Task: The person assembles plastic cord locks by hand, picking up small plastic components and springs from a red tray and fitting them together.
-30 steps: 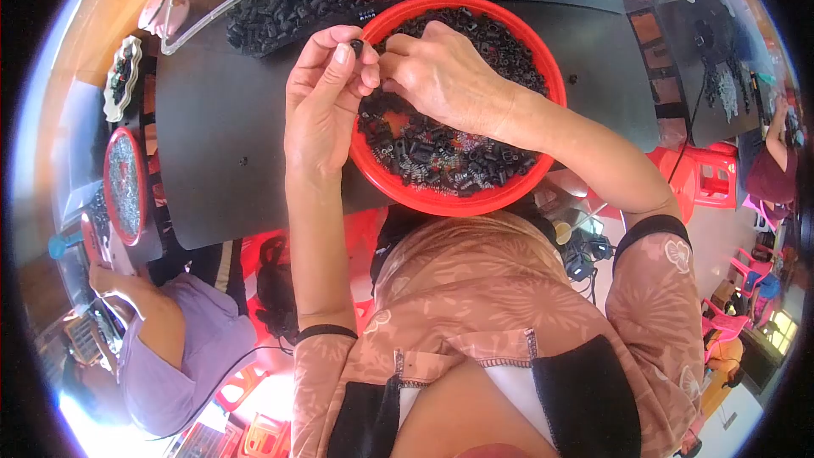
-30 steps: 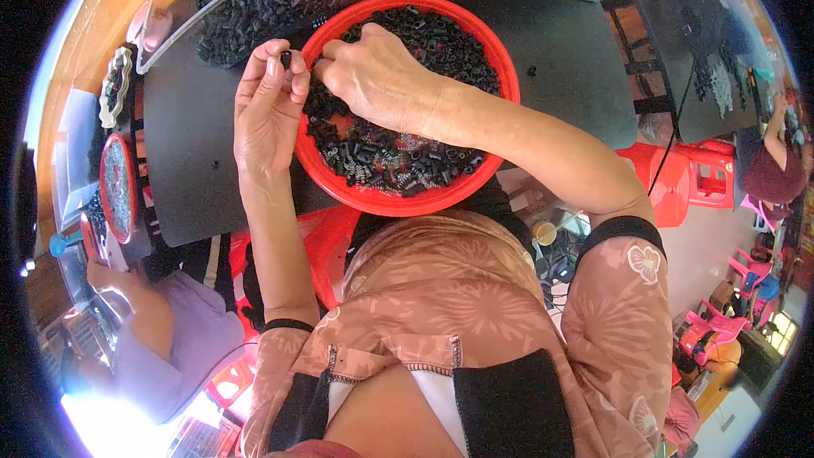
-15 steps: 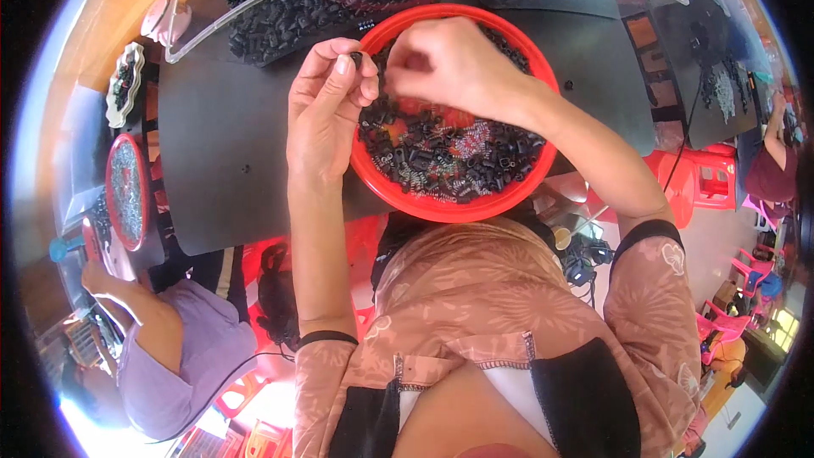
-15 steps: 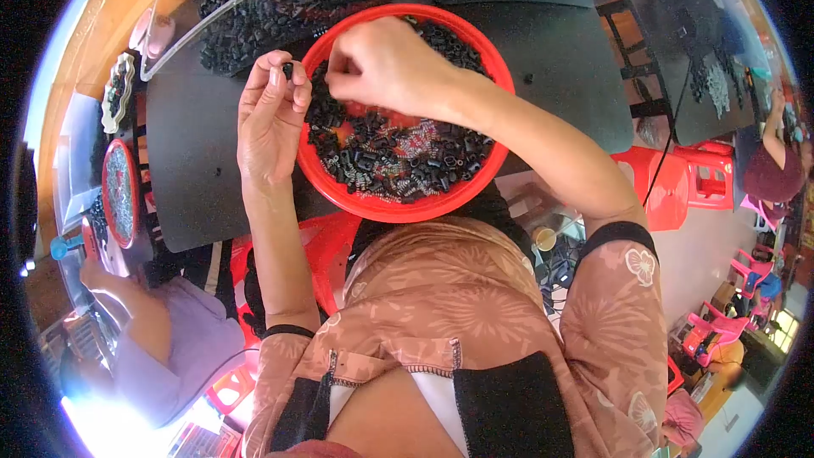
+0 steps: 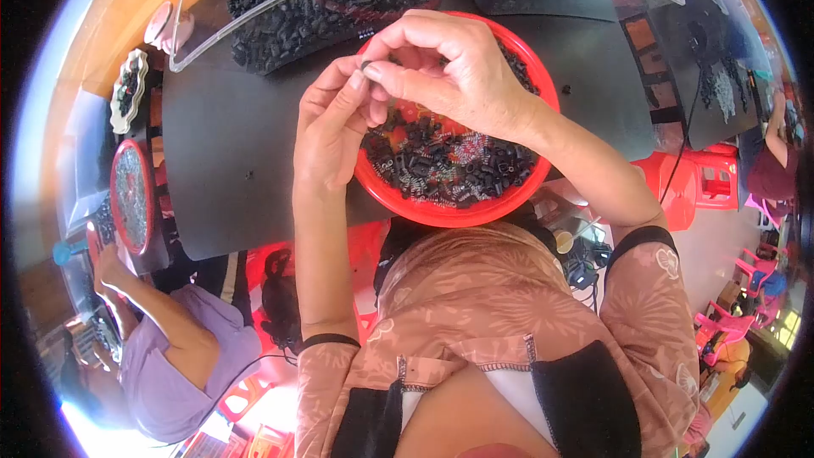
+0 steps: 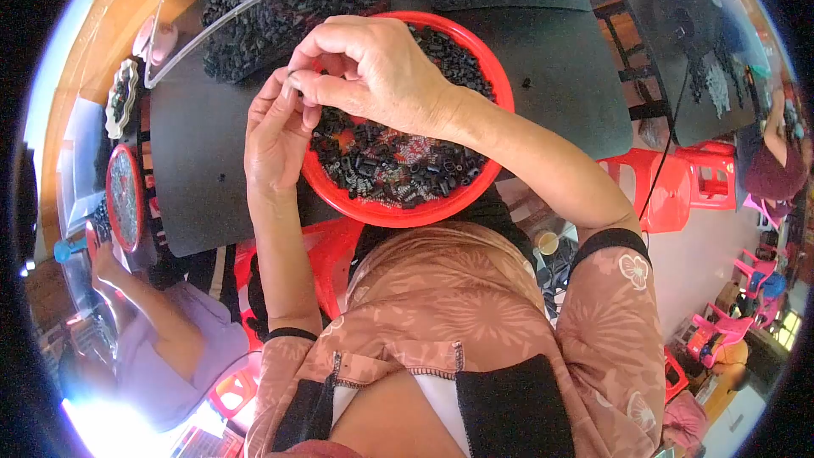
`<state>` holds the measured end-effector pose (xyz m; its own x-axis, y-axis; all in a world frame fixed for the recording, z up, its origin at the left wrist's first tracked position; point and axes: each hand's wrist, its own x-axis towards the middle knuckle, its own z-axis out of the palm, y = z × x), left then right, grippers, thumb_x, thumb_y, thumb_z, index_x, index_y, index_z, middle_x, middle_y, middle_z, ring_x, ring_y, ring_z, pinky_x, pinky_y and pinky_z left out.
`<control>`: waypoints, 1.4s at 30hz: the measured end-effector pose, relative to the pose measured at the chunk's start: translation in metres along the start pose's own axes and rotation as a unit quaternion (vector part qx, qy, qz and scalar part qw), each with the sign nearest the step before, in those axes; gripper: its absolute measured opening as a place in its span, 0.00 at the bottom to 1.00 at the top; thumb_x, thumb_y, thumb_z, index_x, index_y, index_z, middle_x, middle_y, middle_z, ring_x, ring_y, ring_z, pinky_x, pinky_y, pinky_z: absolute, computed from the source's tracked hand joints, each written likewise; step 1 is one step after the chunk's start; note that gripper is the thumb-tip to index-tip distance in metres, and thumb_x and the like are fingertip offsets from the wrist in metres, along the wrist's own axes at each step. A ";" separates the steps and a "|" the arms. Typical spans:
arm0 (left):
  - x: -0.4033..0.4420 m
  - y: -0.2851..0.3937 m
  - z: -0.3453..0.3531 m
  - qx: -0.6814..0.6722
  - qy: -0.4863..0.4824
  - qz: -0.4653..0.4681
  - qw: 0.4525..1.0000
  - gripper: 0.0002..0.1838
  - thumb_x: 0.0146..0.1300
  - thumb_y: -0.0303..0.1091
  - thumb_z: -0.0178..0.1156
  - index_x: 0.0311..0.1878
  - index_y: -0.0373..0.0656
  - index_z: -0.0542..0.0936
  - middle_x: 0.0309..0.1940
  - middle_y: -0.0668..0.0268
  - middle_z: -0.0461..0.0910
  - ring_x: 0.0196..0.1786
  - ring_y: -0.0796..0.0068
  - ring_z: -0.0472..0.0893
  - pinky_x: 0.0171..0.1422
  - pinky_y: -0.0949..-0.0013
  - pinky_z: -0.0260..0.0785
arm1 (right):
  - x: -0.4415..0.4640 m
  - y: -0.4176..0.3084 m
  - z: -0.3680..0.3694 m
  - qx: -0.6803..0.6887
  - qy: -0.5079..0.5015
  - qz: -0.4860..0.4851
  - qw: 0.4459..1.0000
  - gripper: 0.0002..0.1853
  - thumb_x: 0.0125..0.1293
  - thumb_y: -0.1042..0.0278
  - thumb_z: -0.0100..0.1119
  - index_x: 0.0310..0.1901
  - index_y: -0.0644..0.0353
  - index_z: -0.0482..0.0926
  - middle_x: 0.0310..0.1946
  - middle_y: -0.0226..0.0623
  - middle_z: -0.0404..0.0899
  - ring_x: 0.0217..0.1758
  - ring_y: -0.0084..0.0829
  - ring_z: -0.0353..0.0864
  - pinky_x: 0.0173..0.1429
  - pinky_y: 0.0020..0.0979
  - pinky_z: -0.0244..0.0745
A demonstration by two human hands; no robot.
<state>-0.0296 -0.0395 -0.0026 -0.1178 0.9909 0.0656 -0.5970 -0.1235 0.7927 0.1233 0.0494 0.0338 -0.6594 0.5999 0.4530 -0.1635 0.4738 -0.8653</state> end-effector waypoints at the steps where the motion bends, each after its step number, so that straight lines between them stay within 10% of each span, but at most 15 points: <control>1: -0.001 0.000 0.001 0.001 0.003 0.000 1.000 0.09 0.70 0.31 0.54 0.48 0.38 0.77 0.33 0.67 0.80 0.31 0.80 0.76 0.37 0.77 0.69 | 0.000 0.000 0.001 -0.005 -0.001 -0.002 1.000 0.07 0.60 0.70 0.65 0.37 0.62 0.81 0.27 0.32 0.79 0.26 0.19 0.77 0.29 0.22 0.72; 22: 0.000 -0.002 0.003 0.083 0.010 0.018 0.996 0.08 0.70 0.29 0.54 0.49 0.37 0.75 0.37 0.68 0.79 0.35 0.82 0.75 0.40 0.78 0.68 | 0.010 -0.016 -0.015 -0.250 -0.075 -0.105 0.959 0.07 0.58 0.73 0.63 0.36 0.63 0.77 0.30 0.38 0.77 0.31 0.35 0.80 0.34 0.33 0.75; 31: 0.002 -0.005 0.005 0.108 0.027 0.063 0.992 0.12 0.66 0.24 0.57 0.51 0.37 0.72 0.37 0.63 0.80 0.35 0.78 0.78 0.40 0.77 0.70 | 0.003 -0.012 -0.018 -0.064 -0.054 0.123 0.989 0.07 0.66 0.71 0.59 0.40 0.66 0.78 0.27 0.28 0.80 0.32 0.14 0.78 0.36 0.21 0.75; 42: 0.001 -0.005 0.006 0.153 0.036 0.053 0.986 0.08 0.67 0.25 0.56 0.48 0.38 0.72 0.34 0.65 0.81 0.32 0.80 0.78 0.38 0.77 0.70 | 0.002 -0.007 -0.016 -0.021 -0.098 0.177 0.979 0.08 0.69 0.70 0.56 0.41 0.68 0.78 0.32 0.30 0.80 0.36 0.17 0.78 0.43 0.21 0.74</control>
<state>-0.0222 -0.0372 -0.0024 -0.2289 0.9655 0.1244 -0.3117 -0.1937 0.9302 0.1345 0.0578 0.0441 -0.7976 0.5988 0.0724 0.1294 0.2871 -0.9491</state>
